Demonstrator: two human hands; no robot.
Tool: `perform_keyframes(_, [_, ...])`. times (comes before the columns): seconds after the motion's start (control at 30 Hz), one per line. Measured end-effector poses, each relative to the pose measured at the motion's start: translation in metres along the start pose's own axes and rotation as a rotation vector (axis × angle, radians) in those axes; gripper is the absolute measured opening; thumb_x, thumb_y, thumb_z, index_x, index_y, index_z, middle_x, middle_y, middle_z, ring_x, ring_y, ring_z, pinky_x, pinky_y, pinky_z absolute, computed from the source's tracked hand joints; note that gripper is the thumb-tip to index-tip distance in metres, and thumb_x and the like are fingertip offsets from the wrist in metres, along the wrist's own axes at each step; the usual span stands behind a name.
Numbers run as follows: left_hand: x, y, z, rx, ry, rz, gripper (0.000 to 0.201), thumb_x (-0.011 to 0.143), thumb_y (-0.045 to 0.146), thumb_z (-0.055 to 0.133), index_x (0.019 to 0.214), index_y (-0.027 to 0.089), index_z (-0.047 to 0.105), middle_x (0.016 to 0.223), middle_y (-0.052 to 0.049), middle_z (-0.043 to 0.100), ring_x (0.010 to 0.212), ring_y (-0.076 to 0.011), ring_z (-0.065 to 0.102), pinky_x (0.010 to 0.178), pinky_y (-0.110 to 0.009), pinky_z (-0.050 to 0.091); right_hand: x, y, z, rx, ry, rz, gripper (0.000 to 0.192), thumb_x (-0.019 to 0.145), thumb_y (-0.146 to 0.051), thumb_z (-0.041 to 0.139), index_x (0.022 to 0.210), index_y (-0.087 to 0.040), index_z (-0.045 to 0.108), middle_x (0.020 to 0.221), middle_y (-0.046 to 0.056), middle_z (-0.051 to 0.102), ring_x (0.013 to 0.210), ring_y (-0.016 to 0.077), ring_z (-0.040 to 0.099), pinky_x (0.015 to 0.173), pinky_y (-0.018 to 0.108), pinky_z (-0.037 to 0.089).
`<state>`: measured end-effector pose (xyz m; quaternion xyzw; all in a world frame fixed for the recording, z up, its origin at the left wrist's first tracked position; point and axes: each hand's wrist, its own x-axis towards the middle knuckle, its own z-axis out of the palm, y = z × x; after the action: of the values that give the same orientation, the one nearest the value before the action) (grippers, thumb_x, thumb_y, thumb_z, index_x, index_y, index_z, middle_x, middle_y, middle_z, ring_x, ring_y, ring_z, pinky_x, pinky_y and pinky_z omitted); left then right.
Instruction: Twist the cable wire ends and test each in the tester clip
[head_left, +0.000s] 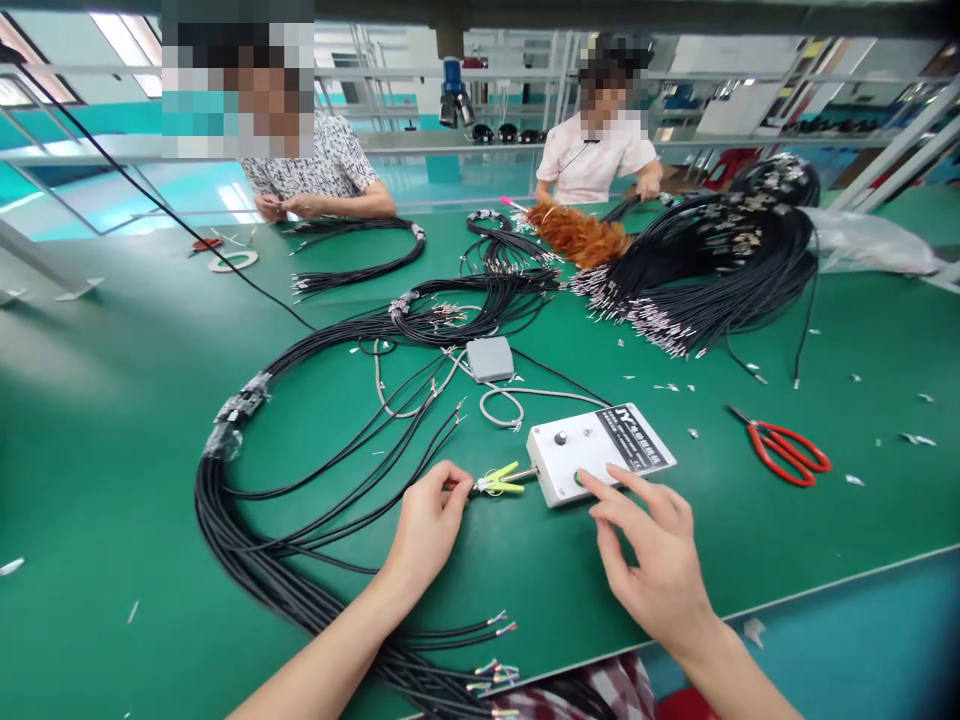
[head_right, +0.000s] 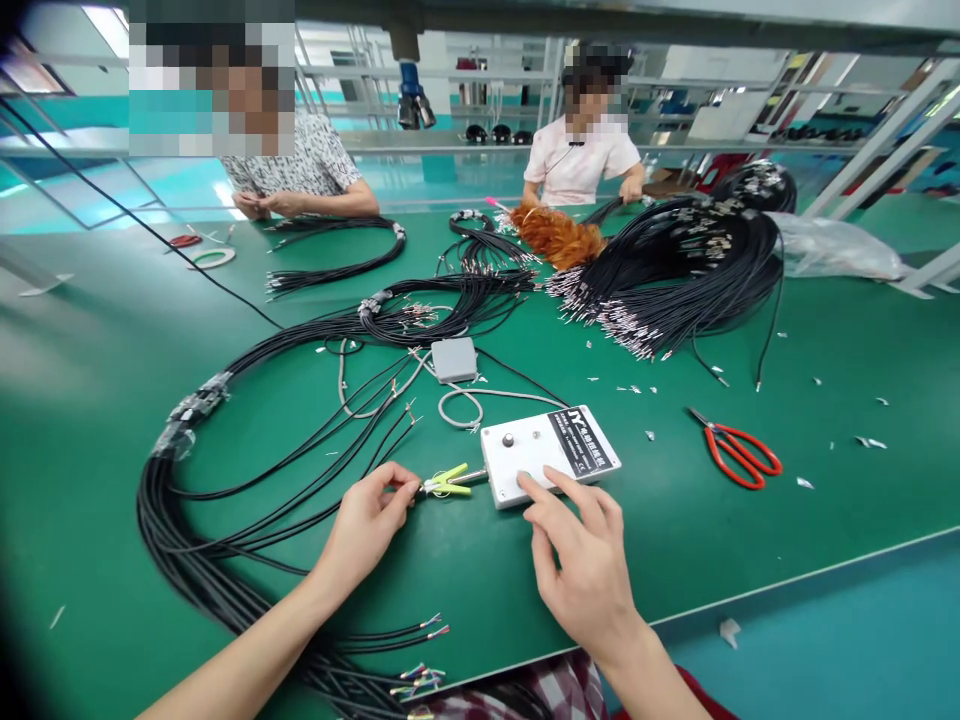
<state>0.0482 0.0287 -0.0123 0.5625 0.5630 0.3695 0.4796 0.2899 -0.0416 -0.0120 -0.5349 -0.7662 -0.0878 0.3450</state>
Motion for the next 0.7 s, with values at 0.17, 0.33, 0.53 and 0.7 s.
perform_keyframes(0.17, [-0.003, -0.005, -0.004, -0.002, 0.037, -0.01, 0.017, 0.077, 0.034, 0.059, 0.07, 0.018, 0.058, 0.055, 0.006, 0.05, 0.043, -0.0093, 0.043, 0.042, -0.019, 0.029, 0.001, -0.001, 0.01, -0.046, 0.088, 0.002, 0.021, 0.087, -0.002, 0.052, 0.087, -0.023, 0.056, 0.107, 0.002, 0.076, 0.107, 0.0258, 0.063, 0.101, 0.051, 0.034])
perform_keyframes(0.33, [-0.002, -0.002, -0.021, -0.065, 0.105, -0.003, 0.02, 0.075, 0.035, 0.06, 0.067, 0.018, 0.056, 0.052, 0.006, 0.052, 0.036, -0.0082, 0.043, 0.037, -0.019, 0.031, -0.001, 0.0, 0.011, -0.02, 0.132, -0.012, 0.018, 0.086, -0.003, 0.057, 0.09, -0.021, 0.058, 0.106, 0.006, 0.075, 0.11, 0.0272, 0.06, 0.102, 0.053, 0.035])
perform_keyframes(0.53, [0.037, 0.03, -0.076, -0.157, 0.313, 0.071, 0.013, 0.074, 0.027, 0.064, 0.075, 0.018, 0.055, 0.051, 0.006, 0.053, 0.04, -0.0067, 0.046, 0.04, -0.016, 0.032, -0.027, -0.019, 0.006, 0.171, 0.043, -0.072, 0.024, 0.085, -0.001, 0.055, 0.101, -0.017, 0.061, 0.12, 0.013, 0.067, 0.119, 0.0263, 0.055, 0.097, 0.045, 0.043])
perform_keyframes(0.7, [0.087, 0.031, -0.097, -0.229, 0.43, 0.041, 0.006, 0.084, 0.024, 0.046, 0.083, 0.022, 0.04, 0.054, 0.008, 0.05, 0.047, -0.0121, 0.061, 0.052, -0.023, 0.048, -0.048, -0.026, 0.011, 0.26, -0.068, -0.069, 0.025, 0.087, -0.001, 0.051, 0.102, -0.018, 0.061, 0.122, 0.01, 0.066, 0.12, 0.0227, 0.055, 0.095, 0.037, 0.048])
